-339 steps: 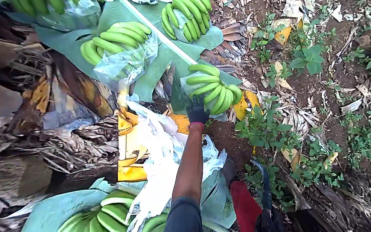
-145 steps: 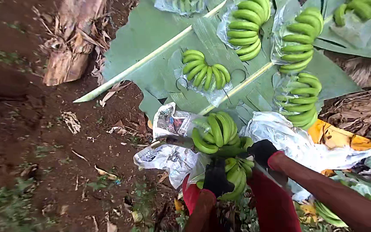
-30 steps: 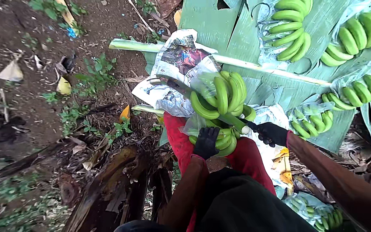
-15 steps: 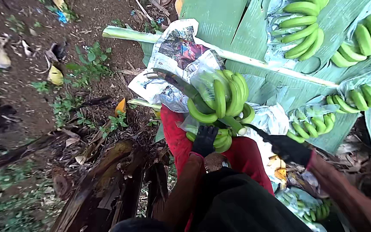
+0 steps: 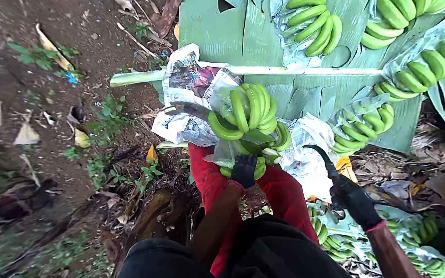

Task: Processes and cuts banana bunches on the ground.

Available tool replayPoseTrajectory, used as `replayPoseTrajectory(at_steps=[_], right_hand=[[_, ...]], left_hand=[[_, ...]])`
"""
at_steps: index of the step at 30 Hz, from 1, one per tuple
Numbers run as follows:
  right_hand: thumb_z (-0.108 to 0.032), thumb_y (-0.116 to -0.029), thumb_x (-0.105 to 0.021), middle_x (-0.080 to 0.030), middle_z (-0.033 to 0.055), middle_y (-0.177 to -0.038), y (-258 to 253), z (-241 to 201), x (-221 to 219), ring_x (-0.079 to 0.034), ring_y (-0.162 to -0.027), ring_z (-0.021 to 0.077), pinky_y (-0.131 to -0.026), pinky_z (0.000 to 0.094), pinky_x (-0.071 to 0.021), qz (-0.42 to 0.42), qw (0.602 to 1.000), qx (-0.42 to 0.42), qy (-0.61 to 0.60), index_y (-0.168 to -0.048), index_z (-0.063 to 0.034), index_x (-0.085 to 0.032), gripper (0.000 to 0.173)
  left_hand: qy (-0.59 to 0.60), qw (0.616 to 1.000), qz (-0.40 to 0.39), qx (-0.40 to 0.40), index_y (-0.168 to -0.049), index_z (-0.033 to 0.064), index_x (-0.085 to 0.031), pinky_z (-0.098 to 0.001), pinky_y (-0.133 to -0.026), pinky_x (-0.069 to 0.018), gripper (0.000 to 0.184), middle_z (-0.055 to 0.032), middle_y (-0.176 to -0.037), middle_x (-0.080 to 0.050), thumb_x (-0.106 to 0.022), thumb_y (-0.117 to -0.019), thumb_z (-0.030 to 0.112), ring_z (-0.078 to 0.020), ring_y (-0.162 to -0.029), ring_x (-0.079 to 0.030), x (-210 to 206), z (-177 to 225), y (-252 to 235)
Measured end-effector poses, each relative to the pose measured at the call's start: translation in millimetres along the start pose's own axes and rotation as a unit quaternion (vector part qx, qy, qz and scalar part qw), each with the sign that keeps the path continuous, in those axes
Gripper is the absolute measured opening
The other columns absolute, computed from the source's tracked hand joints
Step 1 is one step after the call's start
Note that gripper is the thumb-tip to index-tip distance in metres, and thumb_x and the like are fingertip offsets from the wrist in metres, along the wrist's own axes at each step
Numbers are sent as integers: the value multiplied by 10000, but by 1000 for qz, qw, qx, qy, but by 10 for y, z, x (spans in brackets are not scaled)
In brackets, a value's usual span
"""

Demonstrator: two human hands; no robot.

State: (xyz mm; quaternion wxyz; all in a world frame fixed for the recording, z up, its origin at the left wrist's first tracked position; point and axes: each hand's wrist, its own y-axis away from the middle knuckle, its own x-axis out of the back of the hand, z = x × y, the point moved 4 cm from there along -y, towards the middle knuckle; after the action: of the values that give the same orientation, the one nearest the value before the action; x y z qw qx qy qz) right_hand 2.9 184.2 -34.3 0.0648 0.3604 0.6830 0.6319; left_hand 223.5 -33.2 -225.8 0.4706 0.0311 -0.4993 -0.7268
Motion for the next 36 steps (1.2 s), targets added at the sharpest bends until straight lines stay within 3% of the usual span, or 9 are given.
replayPoseTrajectory(at_steps=[5,11,19,24,26,29,30,33,36], right_hand=[[-336,-1104,-394,-656,107,-865,-374,1084,-427,-656,-661,224,-593,414,-590,32,966,-34,-253,-1381,-45,-519,421],[-363,-1111,-376,-681,127,-901,-652,1684,-1033,-676,-716,240,-661,439,-605,3,911,-28,-412,-1394,-40,-529,455],[-348,-1111,-359,-676,102,-843,-594,1961,-1031,-644,-631,206,-598,399,-592,14,888,15,-460,-1359,-10,-560,465],[-381,-1084,-444,-672,98,-818,-471,2280,-1007,-618,-592,187,-553,369,-564,47,879,-2,-475,-1317,-11,-588,461],[-437,-1070,-486,-686,123,-914,-456,2329,-1034,-627,-654,195,-596,389,-561,28,901,-17,-433,-1343,-35,-600,499],[-546,-1051,-469,-707,159,-1155,-393,2301,-941,-689,-884,237,-784,462,-583,27,922,-23,-386,-1406,-85,-602,597],[-555,-1052,-460,-711,153,-1114,-333,2289,-895,-682,-832,229,-745,453,-586,34,920,-18,-390,-1402,-91,-607,600],[-467,-1079,-436,-585,64,-710,-108,2334,-834,-505,-508,167,-499,365,-490,50,887,2,-458,-1320,-71,-627,501],[-449,-1081,-445,-546,38,-653,231,2415,-804,-458,-449,141,-428,324,-456,47,836,-8,-547,-1365,-97,-611,481]], left_hand=[[-14,999,-31,29,-1481,56,-476,-633,-1006,-460,1017,-210,-1430,-573,-820,-649,527,-437,-1300,-541,307,512,-24],[-50,996,-56,42,-1479,87,-501,-559,-1005,-501,1058,-153,-1390,-613,-831,-608,589,-350,-1265,-587,712,1101,47],[-133,984,-112,28,-1490,88,-482,-529,-1002,-516,1098,-146,-1393,-607,-855,-593,602,-327,-1263,-594,809,1770,128],[-144,979,-142,21,-1524,66,-428,-545,-1026,-508,1174,-185,-1426,-575,-899,-575,572,-349,-1284,-582,772,2080,117],[-153,976,-152,13,-1530,66,-416,-528,-1041,-505,1181,-183,-1435,-568,-901,-579,571,-341,-1294,-577,757,2205,143],[-150,977,-152,-12,-1512,60,-435,-516,-1037,-513,1177,-182,-1424,-578,-909,-561,568,-333,-1287,-584,713,2371,175],[-150,977,-152,-20,-1507,59,-442,-512,-1039,-514,1181,-181,-1419,-584,-915,-553,571,-328,-1284,-589,700,2420,172],[-146,976,-159,-44,-1485,47,-452,-497,-1031,-524,1163,-184,-1384,-602,-918,-560,577,-320,-1248,-612,654,2571,144],[-125,978,-158,-52,-1470,36,-459,-487,-1023,-533,1146,-185,-1359,-618,-916,-575,587,-313,-1215,-632,513,2708,173]])
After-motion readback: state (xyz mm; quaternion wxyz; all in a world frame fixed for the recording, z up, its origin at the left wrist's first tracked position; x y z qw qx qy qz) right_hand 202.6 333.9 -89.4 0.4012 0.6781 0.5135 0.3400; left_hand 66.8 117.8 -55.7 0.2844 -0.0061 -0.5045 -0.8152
